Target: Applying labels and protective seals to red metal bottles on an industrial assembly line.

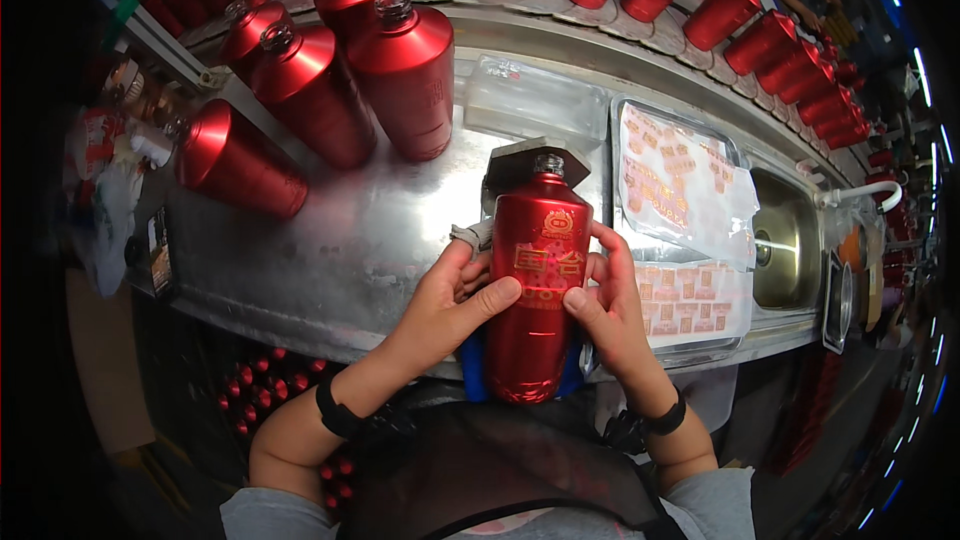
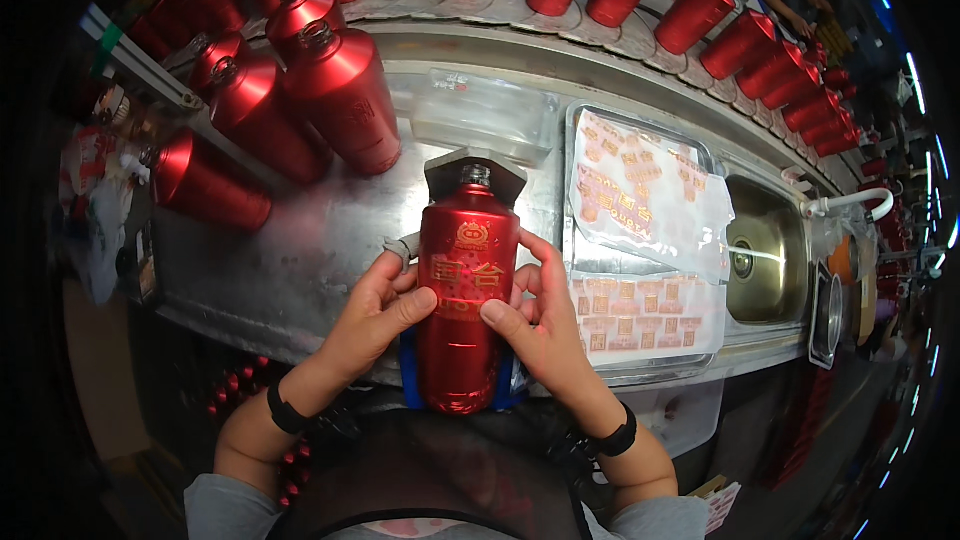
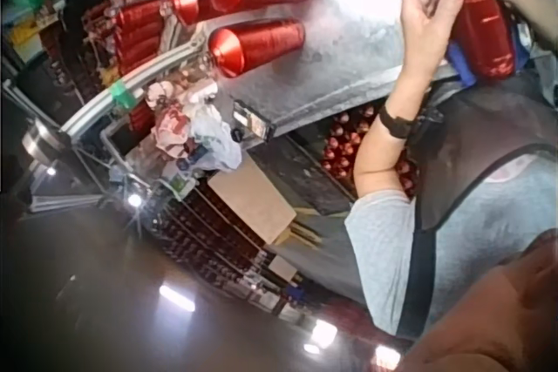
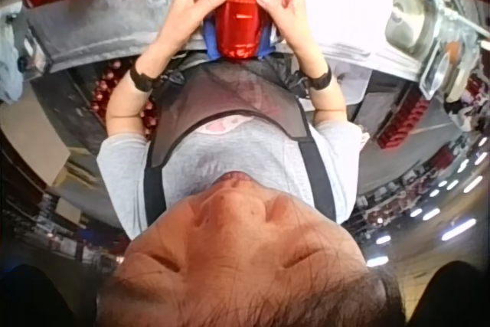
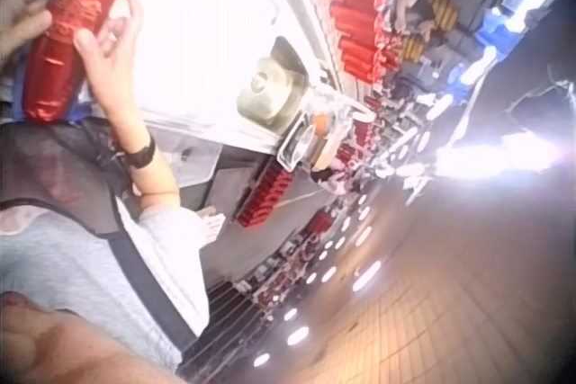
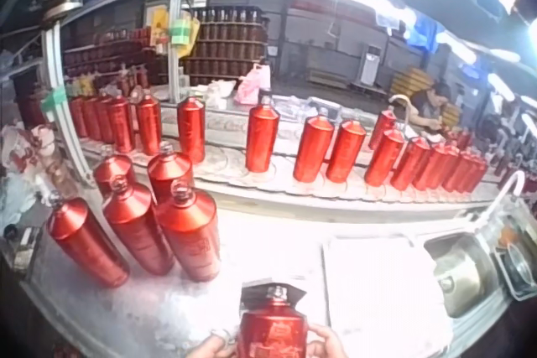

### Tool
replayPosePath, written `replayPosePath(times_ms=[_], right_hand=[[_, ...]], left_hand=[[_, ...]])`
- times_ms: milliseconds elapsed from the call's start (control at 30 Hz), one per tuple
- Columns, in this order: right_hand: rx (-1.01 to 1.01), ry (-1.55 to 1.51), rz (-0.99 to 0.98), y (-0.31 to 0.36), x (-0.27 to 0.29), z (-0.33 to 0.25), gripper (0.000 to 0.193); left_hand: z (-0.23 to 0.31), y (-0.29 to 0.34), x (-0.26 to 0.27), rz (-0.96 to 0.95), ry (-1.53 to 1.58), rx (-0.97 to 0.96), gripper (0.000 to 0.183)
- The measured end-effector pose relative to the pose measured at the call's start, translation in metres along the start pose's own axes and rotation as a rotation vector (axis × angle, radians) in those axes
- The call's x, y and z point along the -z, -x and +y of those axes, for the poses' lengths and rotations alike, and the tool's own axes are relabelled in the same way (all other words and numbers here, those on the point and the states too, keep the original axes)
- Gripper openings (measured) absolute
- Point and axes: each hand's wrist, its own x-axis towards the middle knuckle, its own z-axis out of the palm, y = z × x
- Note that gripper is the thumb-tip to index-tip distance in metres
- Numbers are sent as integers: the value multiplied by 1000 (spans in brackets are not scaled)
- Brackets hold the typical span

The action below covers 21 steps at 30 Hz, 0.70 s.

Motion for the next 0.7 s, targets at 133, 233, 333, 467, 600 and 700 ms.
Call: replayPosePath(times_ms=[133, 233, 333, 467, 600, 700], right_hand=[[-29, -17, 1, 1, 1, -3, 78], [-51, -12, 7, 2, -2, -6, 77], [-50, -6, 13, 2, -2, -3, 77], [10, -21, 23, 2, -16, -9, 81], [-19, -19, 26, -1, -21, -11, 84], [-31, -44, -5, -5, -22, -8, 86]], left_hand=[[5, -1, 7, -57, 64, 26, 54], [7, 0, 11, -37, 101, 82, 51], [12, 1, 6, -60, 127, 84, 58], [10, 2, 1, 4, 20, 43, 61], [7, 2, 1, 19, -36, 16, 59], [11, 5, 5, 55, -103, -13, 66]])
